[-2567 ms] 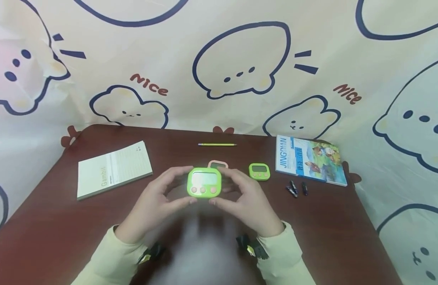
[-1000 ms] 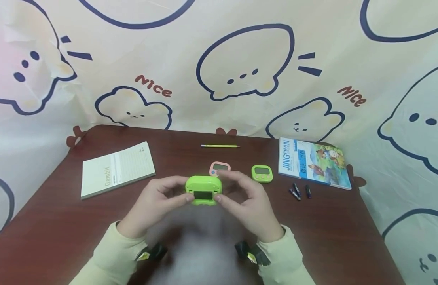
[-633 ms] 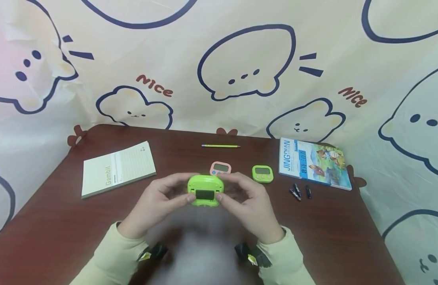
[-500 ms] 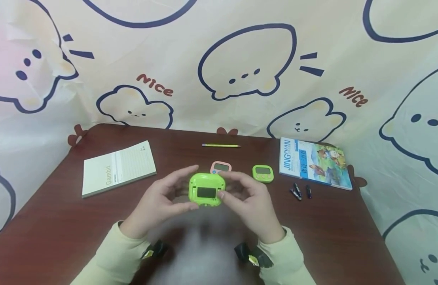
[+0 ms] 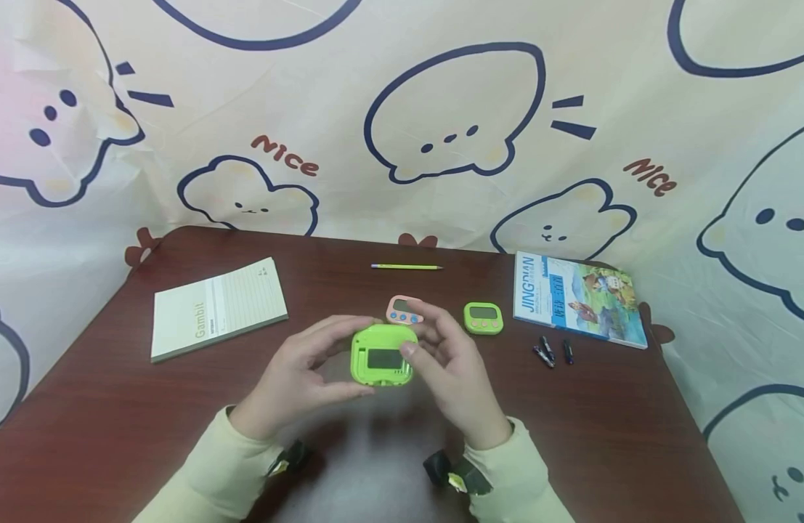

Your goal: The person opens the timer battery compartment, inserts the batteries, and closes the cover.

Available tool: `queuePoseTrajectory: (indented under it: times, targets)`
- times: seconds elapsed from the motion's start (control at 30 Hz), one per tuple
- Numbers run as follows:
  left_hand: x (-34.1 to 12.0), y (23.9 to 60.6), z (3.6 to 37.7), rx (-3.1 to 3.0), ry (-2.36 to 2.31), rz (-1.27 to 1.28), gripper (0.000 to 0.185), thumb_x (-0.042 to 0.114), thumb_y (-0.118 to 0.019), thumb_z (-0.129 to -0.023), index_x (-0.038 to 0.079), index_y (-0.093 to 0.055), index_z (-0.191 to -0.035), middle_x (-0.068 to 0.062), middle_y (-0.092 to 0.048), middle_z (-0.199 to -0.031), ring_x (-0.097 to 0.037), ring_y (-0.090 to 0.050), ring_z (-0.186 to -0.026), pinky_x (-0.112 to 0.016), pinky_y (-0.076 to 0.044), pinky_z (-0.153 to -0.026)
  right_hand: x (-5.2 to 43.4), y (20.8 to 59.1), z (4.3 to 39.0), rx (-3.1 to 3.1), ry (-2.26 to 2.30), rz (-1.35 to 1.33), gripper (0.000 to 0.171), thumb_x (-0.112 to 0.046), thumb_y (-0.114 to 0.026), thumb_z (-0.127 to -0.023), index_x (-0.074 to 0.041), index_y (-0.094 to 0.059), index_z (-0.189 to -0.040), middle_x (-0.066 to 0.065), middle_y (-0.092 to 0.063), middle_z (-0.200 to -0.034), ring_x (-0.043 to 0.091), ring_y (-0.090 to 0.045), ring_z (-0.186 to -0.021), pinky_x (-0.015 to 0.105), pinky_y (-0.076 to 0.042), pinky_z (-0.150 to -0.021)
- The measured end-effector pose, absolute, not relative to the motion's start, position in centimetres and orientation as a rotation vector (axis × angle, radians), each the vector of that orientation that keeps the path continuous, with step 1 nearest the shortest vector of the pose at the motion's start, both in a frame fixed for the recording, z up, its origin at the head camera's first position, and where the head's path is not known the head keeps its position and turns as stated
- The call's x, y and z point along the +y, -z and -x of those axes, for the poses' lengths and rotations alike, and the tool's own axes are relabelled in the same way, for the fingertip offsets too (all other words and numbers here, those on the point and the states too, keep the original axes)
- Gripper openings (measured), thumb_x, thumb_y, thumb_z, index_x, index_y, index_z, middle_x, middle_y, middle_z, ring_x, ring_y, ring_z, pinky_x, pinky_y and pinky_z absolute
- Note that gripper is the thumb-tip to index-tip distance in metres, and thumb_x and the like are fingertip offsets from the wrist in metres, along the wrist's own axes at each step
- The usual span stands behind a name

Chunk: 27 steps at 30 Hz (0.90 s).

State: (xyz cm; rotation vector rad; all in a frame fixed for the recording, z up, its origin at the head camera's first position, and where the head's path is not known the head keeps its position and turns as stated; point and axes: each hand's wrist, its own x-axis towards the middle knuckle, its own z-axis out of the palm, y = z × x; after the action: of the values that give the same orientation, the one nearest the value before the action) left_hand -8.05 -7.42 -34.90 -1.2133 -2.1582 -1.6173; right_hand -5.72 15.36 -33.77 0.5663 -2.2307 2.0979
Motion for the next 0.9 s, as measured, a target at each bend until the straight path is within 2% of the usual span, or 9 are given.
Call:
queuePoseTrajectory:
  times: [0.2,0.33,0.47,0.77,0.9]
  targets:
    - [-6.9,35.1,7.9,-2.106,1.529,1.277,0.075,0.009,-0.091,-0.073,0.004,-0.055,-0.139,-0.006,-0.062,-0.131,-0.017,-0.061,-0.119,-0.028,-0.055,-0.094,13.8,34.6,5.4,-2.202,-1.995,-0.632,0.031,-0.001,-0.053,-0.100,-0.003,-0.057,-0.131,0.011,-0.066,-0.104,0.017,-0.066,-0.080,0.029,-0.058,-0.066]
    - [-6.7,34.9,7.6,-2.131,1.505,1.269,0.074,0.011,-0.091,-0.073,0.006,-0.057,-0.138,-0.004,-0.063,-0.130,-0.016,-0.061,-0.117,-0.027,-0.055,-0.094,13.1,35.0,5.0,-2.134,-1.955,-0.570,0.025,0.005,-0.055,-0.097,-0.002,-0.062,-0.120,0.012,-0.064,-0.093,0.017,-0.064,-0.070,0.029,-0.056,-0.056]
    - [-6.6,34.7,7.5,-2.129,1.475,1.276,0.073,0.013,-0.092,-0.072,0.005,-0.058,-0.137,-0.005,-0.064,-0.128,-0.016,-0.062,-0.116,-0.027,-0.055,-0.094,12.6,35.1,4.7,-2.052,-1.950,-0.510,0.025,0.008,-0.056,-0.093,-0.001,-0.064,-0.115,0.012,-0.064,-0.087,0.019,-0.062,-0.065,0.029,-0.054,-0.050]
    - [-6.7,34.8,7.4,-2.142,1.474,1.269,0.073,0.013,-0.093,-0.071,0.005,-0.059,-0.135,-0.005,-0.064,-0.126,-0.015,-0.062,-0.114,-0.025,-0.055,-0.093,12.3,35.2,4.6,-2.087,-1.923,-0.413,0.019,0.003,-0.061,-0.095,-0.004,-0.068,-0.111,0.007,-0.067,-0.085,0.021,-0.063,-0.063,0.031,-0.055,-0.050]
    - [-6.7,34.9,7.6,-2.155,1.491,1.256,0.074,0.013,-0.092,-0.071,0.006,-0.057,-0.137,-0.004,-0.063,-0.129,-0.015,-0.061,-0.117,-0.026,-0.055,-0.094,12.4,35.2,4.7,-2.104,-1.853,-0.417,0.022,0.001,-0.062,-0.095,-0.007,-0.070,-0.114,0.006,-0.068,-0.093,0.020,-0.063,-0.072,0.029,-0.056,-0.057]
